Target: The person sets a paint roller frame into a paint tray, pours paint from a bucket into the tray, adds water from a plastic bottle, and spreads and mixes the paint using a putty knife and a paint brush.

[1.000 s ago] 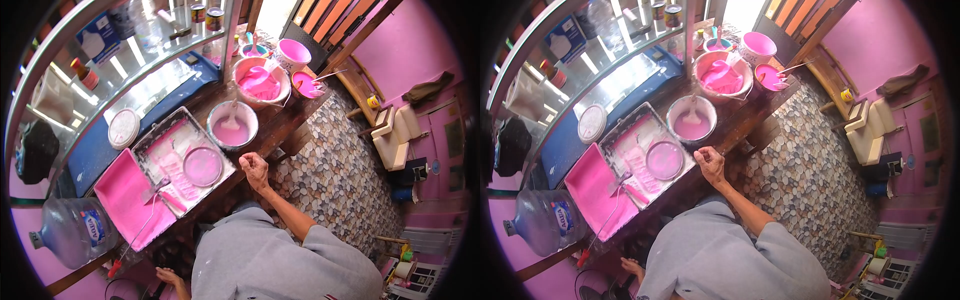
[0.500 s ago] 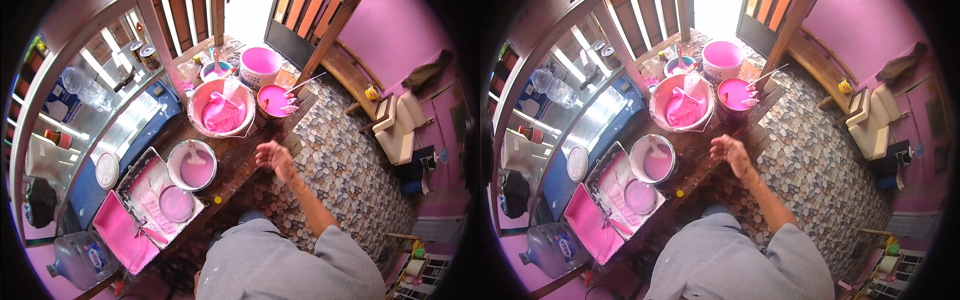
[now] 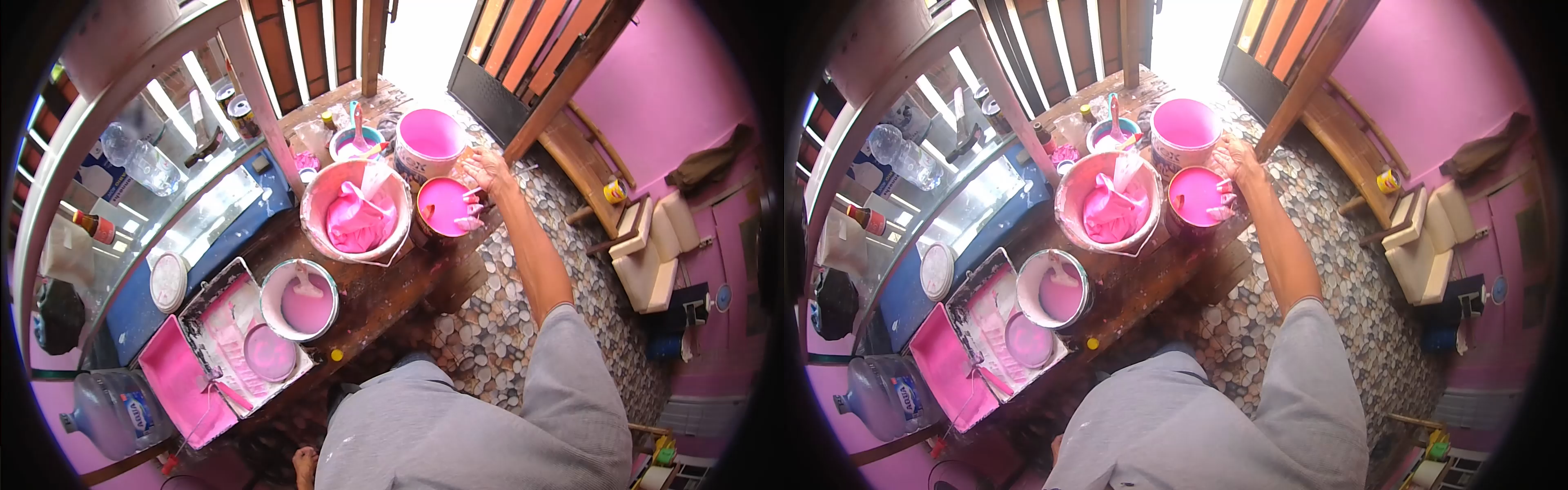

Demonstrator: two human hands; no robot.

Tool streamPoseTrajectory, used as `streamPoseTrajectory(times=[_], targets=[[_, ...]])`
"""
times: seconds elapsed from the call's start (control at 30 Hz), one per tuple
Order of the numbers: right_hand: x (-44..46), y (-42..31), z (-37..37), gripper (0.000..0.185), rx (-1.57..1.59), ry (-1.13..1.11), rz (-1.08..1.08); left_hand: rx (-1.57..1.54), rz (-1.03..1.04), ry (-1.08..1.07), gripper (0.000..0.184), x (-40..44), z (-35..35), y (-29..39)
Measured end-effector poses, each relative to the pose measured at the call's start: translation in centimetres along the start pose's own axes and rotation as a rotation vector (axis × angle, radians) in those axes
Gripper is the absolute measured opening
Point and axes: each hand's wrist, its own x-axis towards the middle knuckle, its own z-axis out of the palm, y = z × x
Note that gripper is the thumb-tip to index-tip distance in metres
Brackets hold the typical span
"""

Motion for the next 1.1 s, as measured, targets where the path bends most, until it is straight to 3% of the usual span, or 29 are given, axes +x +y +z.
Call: streamPoseTrajectory(times=[0.07, 0.1, 0.17, 0.2, 0.23, 0.27, 0.4, 0.77, 1.1], targets=[[4.9, -0.1, -0.1, 0.068, -0.079, 0.029, 0.08, 0.159, 0.168, 0.0, 0.017, 2.4, 0.8, -8.0], [6.5, -0.2, -0.3, 0.07, -0.164, 0.077, 0.161, 0.327, 0.28, 0.023, 0.02, 1.4, 2.4, -7.1], [7.7, 0.1, -0.2, 0.061, -0.143, 0.149, 0.182, 0.269, 0.012, 0.0, 0.019, 0.4, 4.9, -8.2], [8.1, 0.2, -0.5, 0.053, -0.119, 0.064, 0.228, 0.244, -0.058, -0.004, 0.019, 0.0, 6.3, -7.4], [8.7, 0.2, -0.5, 0.045, -0.096, -0.027, 0.271, 0.219, -0.094, -0.005, 0.019, -0.5, 7.3, -6.5], [9.7, 0.6, -0.4, 0.029, -0.091, 0.059, 0.285, 0.197, -0.12, -0.004, 0.019, -0.9, 8.2, -5.6], [10.0, 0.7, -0.8, 0.02, -0.074, 0.118, 0.256, 0.143, -0.171, -0.008, 0.019, -2.0, 10.6, -2.5], [12.6, 2.3, -1.6, 0.012, -0.044, 0.031, 0.218, 0.083, -0.199, 0.012, 0.018, -4.6, 13.0, 2.2], [14.5, -1.4, 3.0, 0.01, -0.269, -0.025, 0.038, 0.033, -0.185, 0.037, 0.017, -6.5, 13.3, 2.6]])
